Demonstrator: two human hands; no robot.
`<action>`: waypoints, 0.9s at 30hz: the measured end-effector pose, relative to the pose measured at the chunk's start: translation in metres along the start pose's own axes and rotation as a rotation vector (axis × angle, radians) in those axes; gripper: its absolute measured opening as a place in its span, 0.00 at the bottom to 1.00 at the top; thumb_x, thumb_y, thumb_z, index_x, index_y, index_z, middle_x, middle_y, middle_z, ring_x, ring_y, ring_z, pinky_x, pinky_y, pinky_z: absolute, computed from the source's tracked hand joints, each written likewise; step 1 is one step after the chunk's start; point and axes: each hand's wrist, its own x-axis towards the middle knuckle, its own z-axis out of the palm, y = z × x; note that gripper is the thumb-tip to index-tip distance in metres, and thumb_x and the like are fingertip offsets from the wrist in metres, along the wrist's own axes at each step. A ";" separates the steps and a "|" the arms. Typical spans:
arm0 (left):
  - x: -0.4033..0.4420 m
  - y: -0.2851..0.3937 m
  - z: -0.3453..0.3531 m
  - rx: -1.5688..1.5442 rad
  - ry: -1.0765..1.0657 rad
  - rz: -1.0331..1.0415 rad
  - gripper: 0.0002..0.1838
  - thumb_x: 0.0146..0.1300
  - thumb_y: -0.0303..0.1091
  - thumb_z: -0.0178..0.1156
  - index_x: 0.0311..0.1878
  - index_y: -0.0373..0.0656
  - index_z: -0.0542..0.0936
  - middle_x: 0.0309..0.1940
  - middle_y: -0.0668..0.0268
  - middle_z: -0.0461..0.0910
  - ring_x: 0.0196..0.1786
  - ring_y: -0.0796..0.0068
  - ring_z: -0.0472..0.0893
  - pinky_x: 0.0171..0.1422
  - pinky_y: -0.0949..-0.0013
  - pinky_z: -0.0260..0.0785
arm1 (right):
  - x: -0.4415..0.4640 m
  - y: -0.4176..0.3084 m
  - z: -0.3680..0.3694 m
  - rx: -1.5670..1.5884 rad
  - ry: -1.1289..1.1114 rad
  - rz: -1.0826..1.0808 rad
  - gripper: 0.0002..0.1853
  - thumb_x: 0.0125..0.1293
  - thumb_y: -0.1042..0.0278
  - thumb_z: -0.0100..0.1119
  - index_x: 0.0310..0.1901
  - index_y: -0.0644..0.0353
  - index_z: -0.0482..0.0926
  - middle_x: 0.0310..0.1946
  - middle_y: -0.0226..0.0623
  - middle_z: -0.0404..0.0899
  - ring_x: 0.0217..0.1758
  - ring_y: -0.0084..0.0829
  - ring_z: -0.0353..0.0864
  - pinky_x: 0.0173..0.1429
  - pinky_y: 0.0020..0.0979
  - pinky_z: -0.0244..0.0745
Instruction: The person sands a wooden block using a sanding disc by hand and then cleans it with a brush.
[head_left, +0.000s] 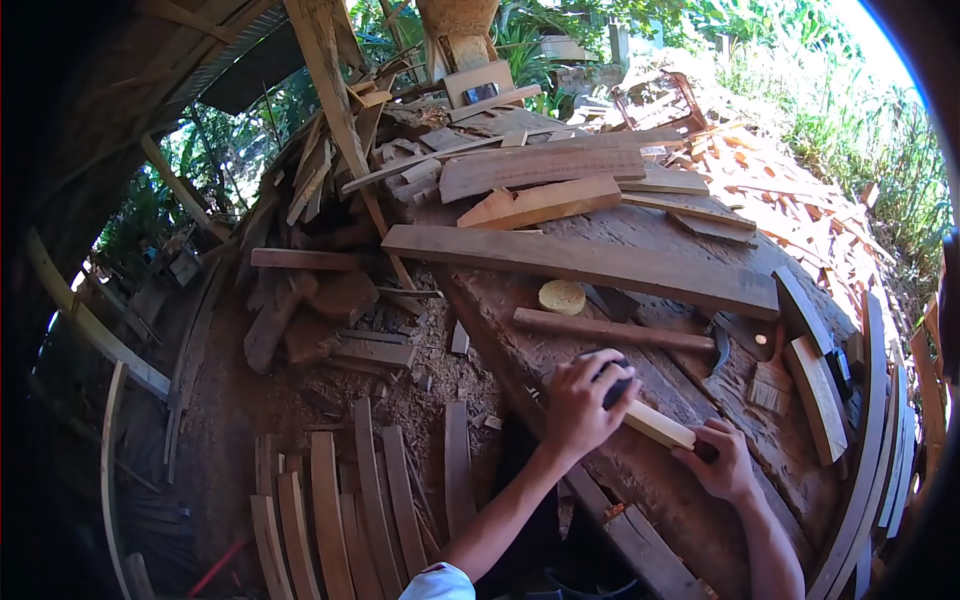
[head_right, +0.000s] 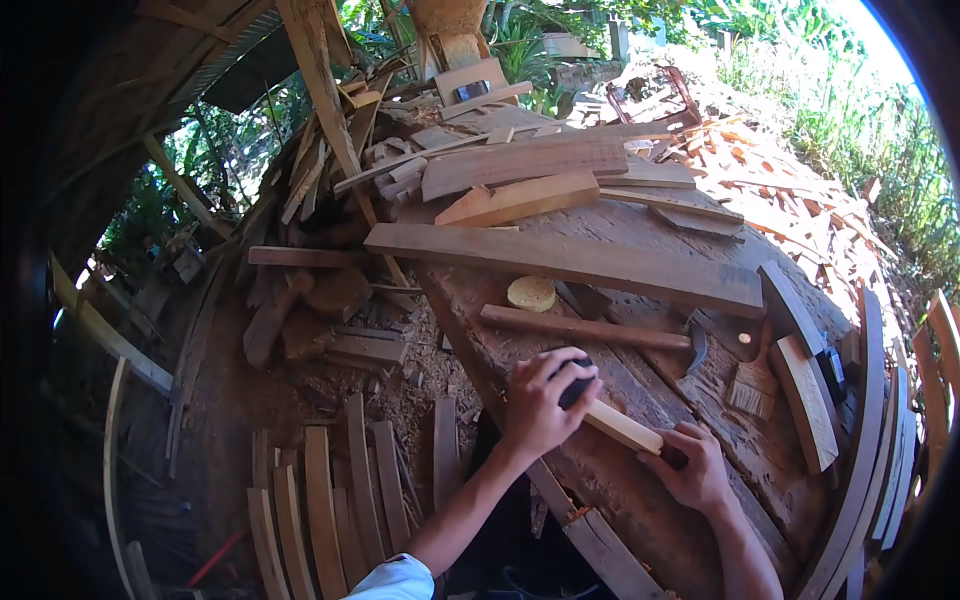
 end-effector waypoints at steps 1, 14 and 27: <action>0.001 -0.004 0.001 0.067 0.053 -0.061 0.10 0.72 0.44 0.69 0.45 0.50 0.87 0.55 0.67 0.85 0.58 0.67 0.84 0.59 0.56 0.69 | -0.001 0.000 0.000 -0.023 0.005 -0.012 0.14 0.61 0.63 0.79 0.47 0.57 0.91 0.25 0.34 0.75 0.27 0.35 0.75 0.35 0.36 0.71; 0.001 -0.012 -0.009 0.060 0.122 -0.009 0.09 0.69 0.43 0.72 0.41 0.50 0.86 0.53 0.69 0.87 0.54 0.67 0.86 0.57 0.58 0.70 | -0.001 -0.002 -0.002 -0.020 -0.006 -0.008 0.17 0.61 0.61 0.79 0.51 0.55 0.92 0.26 0.34 0.78 0.29 0.36 0.78 0.39 0.38 0.73; -0.017 0.038 0.006 -0.197 -0.081 0.190 0.11 0.66 0.43 0.75 0.45 0.51 0.86 0.56 0.69 0.85 0.58 0.69 0.85 0.62 0.60 0.70 | -0.004 0.009 0.001 -0.015 0.004 -0.083 0.13 0.62 0.60 0.79 0.45 0.58 0.91 0.26 0.34 0.77 0.29 0.35 0.77 0.38 0.38 0.72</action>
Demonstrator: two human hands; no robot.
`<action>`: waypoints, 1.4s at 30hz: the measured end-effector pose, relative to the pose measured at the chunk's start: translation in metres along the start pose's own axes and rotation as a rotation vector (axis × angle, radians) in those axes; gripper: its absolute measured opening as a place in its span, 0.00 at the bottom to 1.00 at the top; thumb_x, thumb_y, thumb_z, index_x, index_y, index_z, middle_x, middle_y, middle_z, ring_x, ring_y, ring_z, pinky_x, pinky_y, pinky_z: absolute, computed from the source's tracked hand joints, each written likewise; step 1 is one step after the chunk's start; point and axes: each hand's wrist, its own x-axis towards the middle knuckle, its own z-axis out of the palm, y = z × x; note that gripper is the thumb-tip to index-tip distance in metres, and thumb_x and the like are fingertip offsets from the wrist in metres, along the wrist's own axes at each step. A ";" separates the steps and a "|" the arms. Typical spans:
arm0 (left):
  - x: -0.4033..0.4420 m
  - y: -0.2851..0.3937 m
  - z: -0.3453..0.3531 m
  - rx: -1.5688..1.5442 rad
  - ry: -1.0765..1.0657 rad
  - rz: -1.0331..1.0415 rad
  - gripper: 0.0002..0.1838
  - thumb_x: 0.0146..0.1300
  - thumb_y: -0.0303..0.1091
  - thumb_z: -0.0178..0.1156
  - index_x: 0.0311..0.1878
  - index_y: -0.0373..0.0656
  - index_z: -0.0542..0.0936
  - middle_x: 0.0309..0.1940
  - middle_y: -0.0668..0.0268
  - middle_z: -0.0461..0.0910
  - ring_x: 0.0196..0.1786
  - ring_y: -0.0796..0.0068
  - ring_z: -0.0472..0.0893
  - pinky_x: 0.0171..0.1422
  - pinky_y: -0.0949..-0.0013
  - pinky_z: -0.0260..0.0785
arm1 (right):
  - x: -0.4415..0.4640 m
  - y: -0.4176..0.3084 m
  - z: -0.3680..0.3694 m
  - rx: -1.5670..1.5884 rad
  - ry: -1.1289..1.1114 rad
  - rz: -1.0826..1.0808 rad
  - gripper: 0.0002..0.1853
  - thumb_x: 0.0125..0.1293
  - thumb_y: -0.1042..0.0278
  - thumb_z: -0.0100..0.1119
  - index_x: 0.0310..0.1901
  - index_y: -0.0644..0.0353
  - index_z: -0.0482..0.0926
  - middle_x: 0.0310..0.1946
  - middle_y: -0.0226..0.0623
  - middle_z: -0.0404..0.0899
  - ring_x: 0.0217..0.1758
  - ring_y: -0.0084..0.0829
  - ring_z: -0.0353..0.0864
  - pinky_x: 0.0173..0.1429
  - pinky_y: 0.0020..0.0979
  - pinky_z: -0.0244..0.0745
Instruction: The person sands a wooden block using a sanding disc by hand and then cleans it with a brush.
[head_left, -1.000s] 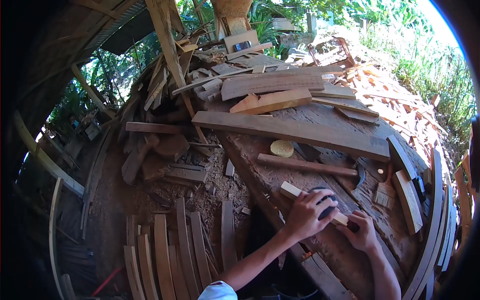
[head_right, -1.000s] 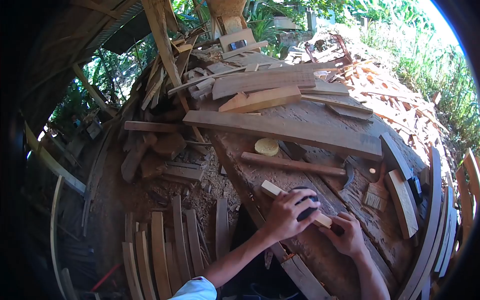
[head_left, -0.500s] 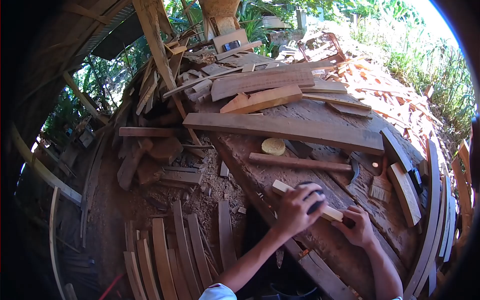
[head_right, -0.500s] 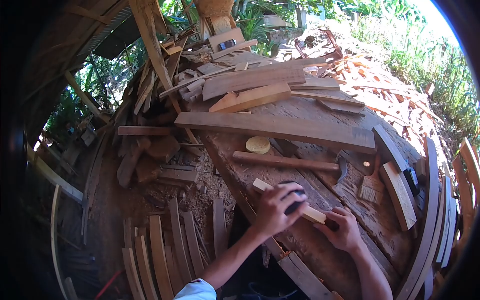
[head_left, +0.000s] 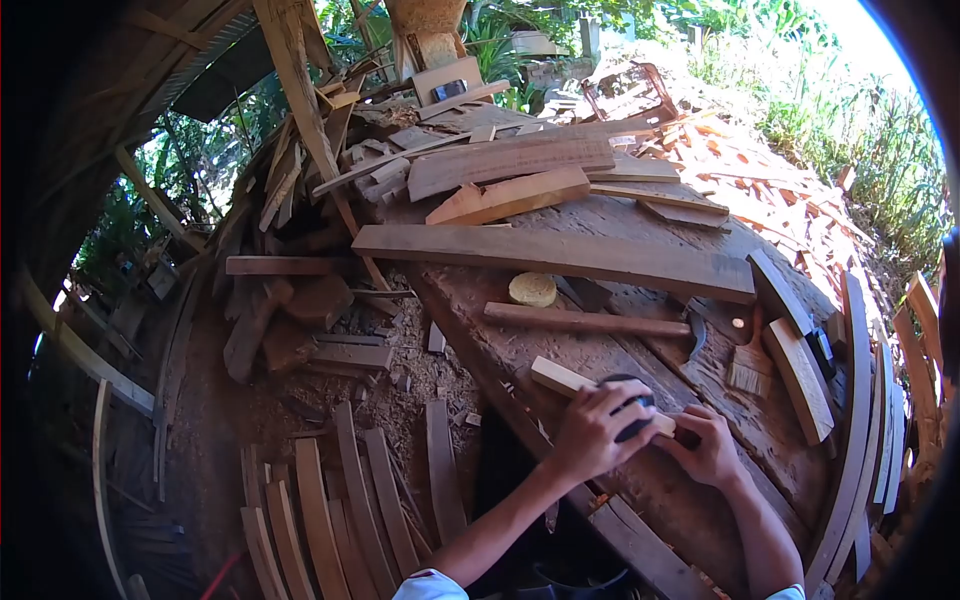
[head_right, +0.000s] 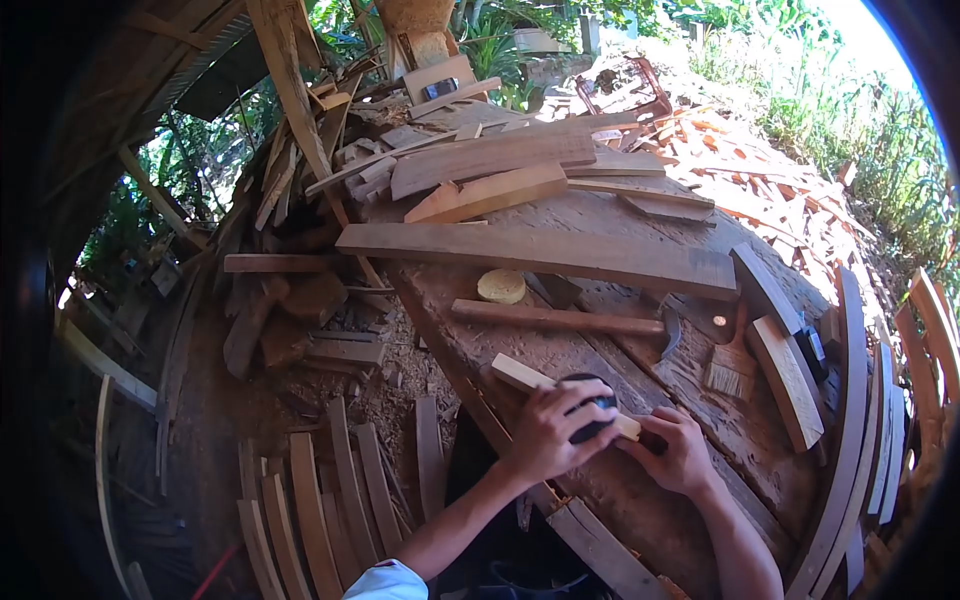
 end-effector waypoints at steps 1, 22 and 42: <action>0.000 -0.018 -0.008 0.067 0.063 -0.056 0.10 0.68 0.43 0.73 0.44 0.51 0.86 0.55 0.69 0.86 0.57 0.68 0.85 0.61 0.59 0.70 | 0.002 -0.006 -0.001 0.031 -0.008 0.066 0.13 0.62 0.60 0.79 0.45 0.58 0.91 0.26 0.34 0.77 0.29 0.35 0.77 0.38 0.38 0.71; 0.008 -0.037 -0.015 0.194 0.241 -0.328 0.10 0.66 0.37 0.75 0.38 0.43 0.85 0.54 0.62 0.87 0.56 0.60 0.86 0.61 0.53 0.73 | 0.006 -0.009 0.001 0.021 -0.007 0.100 0.14 0.62 0.59 0.79 0.45 0.57 0.91 0.26 0.33 0.77 0.30 0.35 0.78 0.40 0.39 0.73; 0.003 0.020 0.019 -0.043 0.003 -0.122 0.12 0.64 0.40 0.78 0.43 0.45 0.88 0.54 0.63 0.87 0.58 0.62 0.86 0.65 0.56 0.73 | 0.001 0.002 0.002 0.037 0.006 0.068 0.17 0.63 0.59 0.79 0.51 0.56 0.91 0.28 0.35 0.80 0.30 0.36 0.80 0.39 0.38 0.76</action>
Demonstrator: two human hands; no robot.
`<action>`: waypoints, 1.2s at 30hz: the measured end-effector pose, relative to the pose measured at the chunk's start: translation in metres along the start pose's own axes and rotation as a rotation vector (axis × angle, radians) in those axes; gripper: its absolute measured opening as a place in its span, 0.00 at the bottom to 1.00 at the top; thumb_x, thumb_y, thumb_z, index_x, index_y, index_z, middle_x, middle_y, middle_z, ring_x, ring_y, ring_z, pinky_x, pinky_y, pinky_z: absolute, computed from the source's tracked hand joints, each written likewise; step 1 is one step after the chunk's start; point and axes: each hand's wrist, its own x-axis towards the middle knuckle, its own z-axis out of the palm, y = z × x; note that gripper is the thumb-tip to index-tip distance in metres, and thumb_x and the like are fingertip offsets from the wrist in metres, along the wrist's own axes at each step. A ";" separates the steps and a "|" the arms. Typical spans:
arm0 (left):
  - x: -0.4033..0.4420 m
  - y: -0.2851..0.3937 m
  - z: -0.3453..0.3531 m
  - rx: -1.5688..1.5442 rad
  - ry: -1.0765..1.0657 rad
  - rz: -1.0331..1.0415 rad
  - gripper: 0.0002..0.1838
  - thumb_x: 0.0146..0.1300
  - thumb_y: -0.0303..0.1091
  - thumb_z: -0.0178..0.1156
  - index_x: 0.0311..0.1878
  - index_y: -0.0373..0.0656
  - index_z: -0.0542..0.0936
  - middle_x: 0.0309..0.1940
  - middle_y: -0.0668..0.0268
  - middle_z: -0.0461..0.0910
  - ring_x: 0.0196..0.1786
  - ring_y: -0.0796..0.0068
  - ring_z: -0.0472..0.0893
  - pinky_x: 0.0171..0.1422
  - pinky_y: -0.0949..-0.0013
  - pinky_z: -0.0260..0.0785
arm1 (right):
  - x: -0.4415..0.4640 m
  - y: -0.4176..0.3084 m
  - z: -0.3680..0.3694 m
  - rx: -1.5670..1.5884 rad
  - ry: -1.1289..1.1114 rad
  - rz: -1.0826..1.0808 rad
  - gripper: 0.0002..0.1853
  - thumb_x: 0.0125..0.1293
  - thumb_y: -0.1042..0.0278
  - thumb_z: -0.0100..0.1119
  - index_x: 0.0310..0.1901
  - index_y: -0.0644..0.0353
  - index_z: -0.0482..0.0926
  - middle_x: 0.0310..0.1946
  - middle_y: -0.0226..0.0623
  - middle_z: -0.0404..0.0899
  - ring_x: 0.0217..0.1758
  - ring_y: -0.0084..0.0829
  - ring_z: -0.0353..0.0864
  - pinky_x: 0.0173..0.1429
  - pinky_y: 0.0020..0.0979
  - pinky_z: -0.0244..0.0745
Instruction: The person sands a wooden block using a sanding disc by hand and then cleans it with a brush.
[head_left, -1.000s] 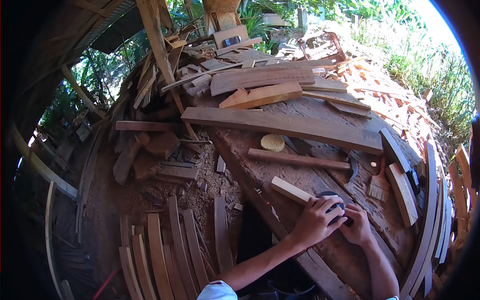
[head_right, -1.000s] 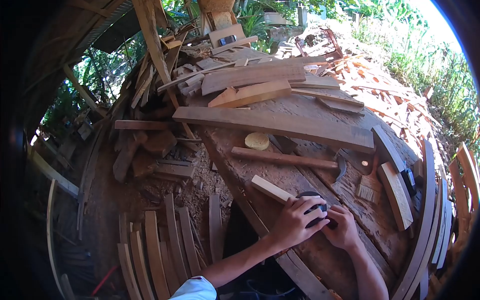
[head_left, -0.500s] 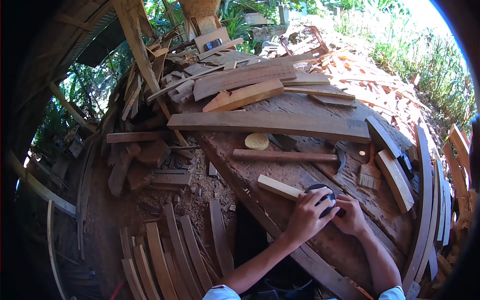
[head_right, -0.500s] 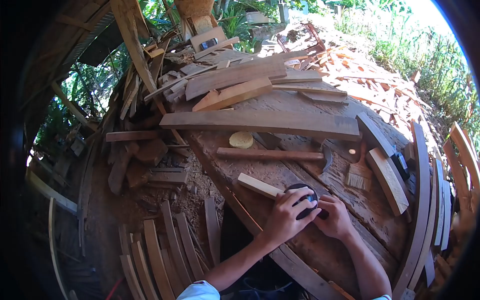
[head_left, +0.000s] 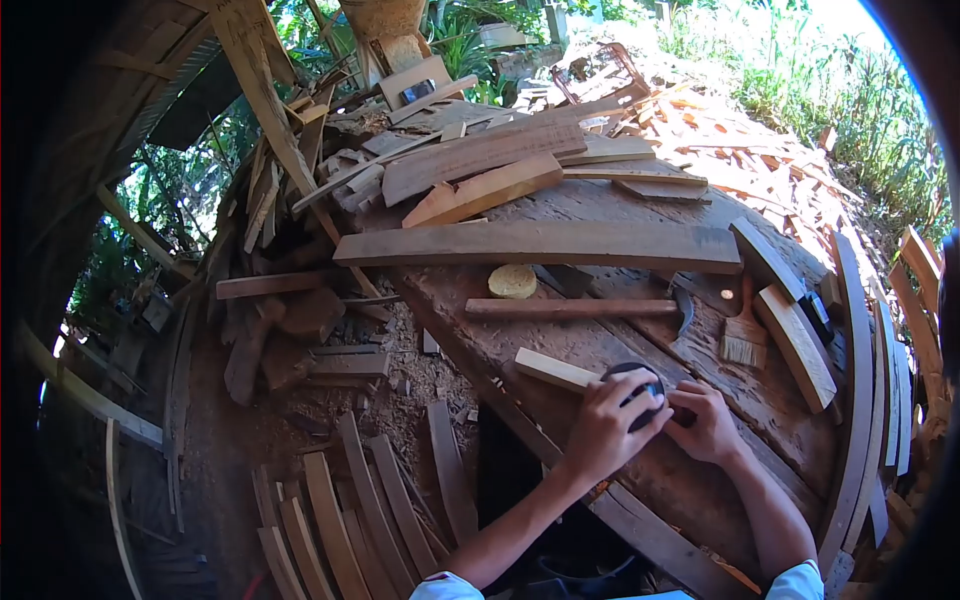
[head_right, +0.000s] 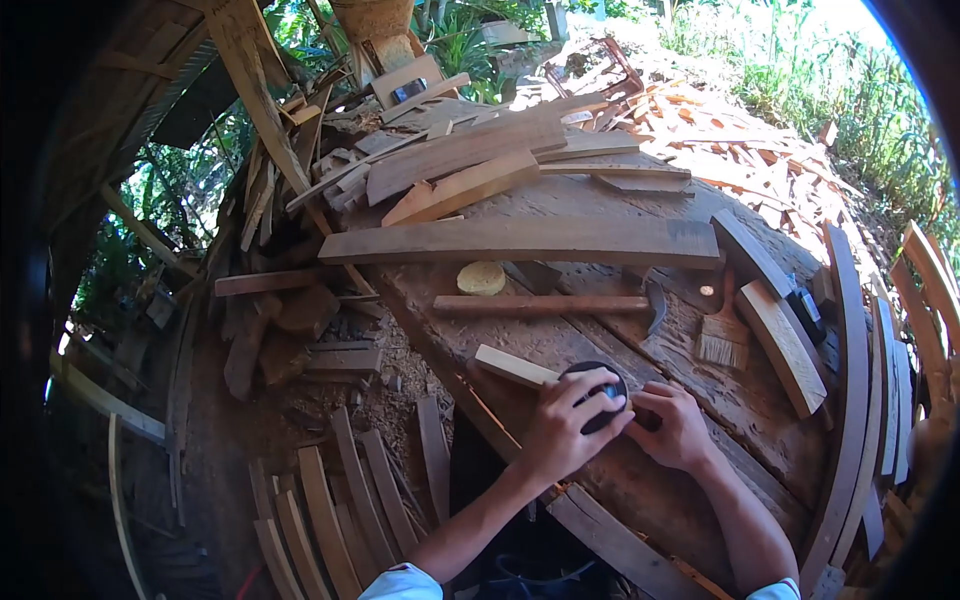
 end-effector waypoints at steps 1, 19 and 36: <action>-0.004 0.005 0.001 0.009 -0.005 0.025 0.11 0.63 0.39 0.78 0.42 0.45 0.89 0.54 0.63 0.87 0.59 0.61 0.86 0.66 0.57 0.72 | -0.001 0.007 0.002 -0.050 0.007 -0.064 0.17 0.64 0.59 0.78 0.51 0.56 0.91 0.28 0.35 0.80 0.30 0.36 0.79 0.40 0.38 0.76; 0.013 -0.010 -0.008 0.205 0.031 0.014 0.10 0.65 0.42 0.75 0.39 0.51 0.84 0.52 0.69 0.87 0.54 0.67 0.87 0.57 0.59 0.72 | -0.006 0.006 -0.003 -0.033 -0.011 -0.081 0.15 0.62 0.62 0.75 0.50 0.55 0.90 0.30 0.35 0.79 0.34 0.40 0.81 0.44 0.41 0.74; 0.021 -0.056 -0.027 0.178 0.227 -0.023 0.09 0.64 0.40 0.75 0.36 0.49 0.84 0.48 0.70 0.88 0.50 0.66 0.86 0.54 0.58 0.73 | -0.001 -0.007 -0.002 0.031 0.012 0.054 0.15 0.62 0.61 0.79 0.48 0.58 0.91 0.28 0.36 0.79 0.30 0.36 0.78 0.39 0.38 0.74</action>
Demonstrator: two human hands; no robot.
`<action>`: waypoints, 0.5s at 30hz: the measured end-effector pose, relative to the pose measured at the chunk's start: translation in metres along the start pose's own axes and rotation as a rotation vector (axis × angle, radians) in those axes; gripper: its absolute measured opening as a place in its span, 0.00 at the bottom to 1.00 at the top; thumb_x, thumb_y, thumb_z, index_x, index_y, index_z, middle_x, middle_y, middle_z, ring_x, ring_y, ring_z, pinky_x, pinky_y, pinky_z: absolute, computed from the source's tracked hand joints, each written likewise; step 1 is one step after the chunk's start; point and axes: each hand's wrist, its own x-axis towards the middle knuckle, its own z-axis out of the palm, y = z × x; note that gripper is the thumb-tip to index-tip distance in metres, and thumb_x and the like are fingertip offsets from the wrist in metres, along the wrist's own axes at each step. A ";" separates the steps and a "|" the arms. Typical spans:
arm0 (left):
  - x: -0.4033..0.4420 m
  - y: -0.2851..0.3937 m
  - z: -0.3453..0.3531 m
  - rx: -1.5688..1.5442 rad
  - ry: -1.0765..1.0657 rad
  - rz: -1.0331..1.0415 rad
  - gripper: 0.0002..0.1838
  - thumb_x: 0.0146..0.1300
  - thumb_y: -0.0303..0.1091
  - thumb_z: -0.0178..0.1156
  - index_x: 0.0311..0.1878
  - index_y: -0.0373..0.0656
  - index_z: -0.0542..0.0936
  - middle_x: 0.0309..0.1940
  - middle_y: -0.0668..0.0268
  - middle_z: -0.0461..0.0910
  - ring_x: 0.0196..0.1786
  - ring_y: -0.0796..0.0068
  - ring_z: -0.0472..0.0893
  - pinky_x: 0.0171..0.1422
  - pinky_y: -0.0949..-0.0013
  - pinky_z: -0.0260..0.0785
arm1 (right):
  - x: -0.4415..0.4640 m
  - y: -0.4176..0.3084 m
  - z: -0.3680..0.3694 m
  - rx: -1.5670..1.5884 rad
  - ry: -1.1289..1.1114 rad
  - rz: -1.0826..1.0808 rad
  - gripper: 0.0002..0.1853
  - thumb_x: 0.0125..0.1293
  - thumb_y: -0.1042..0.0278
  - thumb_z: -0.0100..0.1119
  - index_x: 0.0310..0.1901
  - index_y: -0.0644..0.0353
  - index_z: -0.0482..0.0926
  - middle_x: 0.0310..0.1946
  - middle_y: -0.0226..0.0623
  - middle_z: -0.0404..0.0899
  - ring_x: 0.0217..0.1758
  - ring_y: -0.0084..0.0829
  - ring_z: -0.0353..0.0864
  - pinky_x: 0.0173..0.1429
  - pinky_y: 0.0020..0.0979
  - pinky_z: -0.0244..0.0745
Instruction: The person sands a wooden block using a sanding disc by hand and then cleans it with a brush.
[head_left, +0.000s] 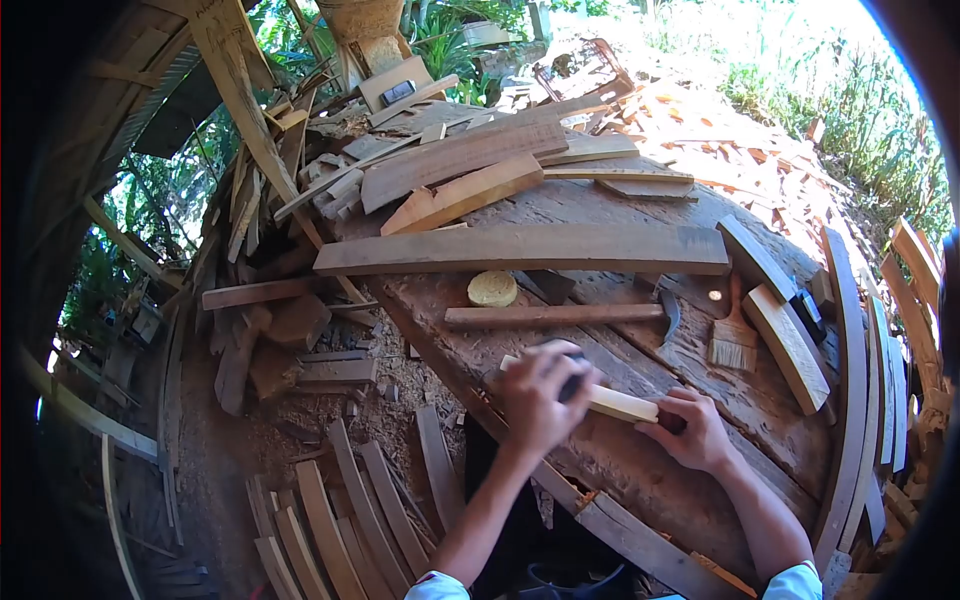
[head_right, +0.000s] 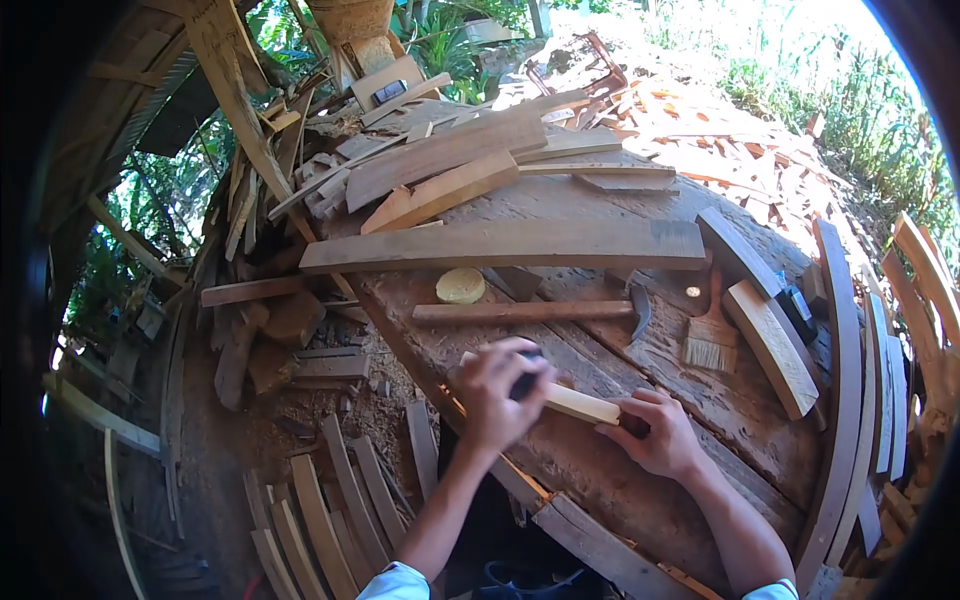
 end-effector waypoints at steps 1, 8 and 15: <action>0.004 -0.011 -0.006 0.089 0.023 -0.024 0.09 0.63 0.39 0.75 0.35 0.49 0.84 0.46 0.70 0.87 0.48 0.66 0.86 0.53 0.57 0.73 | 0.001 -0.001 0.000 -0.009 0.010 -0.009 0.15 0.62 0.62 0.79 0.48 0.58 0.91 0.28 0.36 0.79 0.29 0.36 0.78 0.38 0.38 0.74; -0.018 0.065 0.023 -0.065 -0.251 0.105 0.11 0.65 0.45 0.75 0.43 0.51 0.86 0.52 0.69 0.85 0.55 0.66 0.85 0.56 0.59 0.72 | -0.001 0.011 0.004 0.024 0.033 -0.040 0.12 0.61 0.67 0.76 0.45 0.59 0.90 0.27 0.36 0.78 0.30 0.37 0.78 0.38 0.38 0.74; 0.004 -0.029 -0.015 0.050 0.002 0.009 0.09 0.64 0.42 0.75 0.37 0.49 0.86 0.47 0.70 0.88 0.48 0.67 0.86 0.56 0.60 0.73 | 0.001 0.000 -0.002 -0.017 0.017 -0.043 0.12 0.63 0.63 0.78 0.42 0.61 0.89 0.25 0.37 0.76 0.29 0.38 0.76 0.36 0.39 0.71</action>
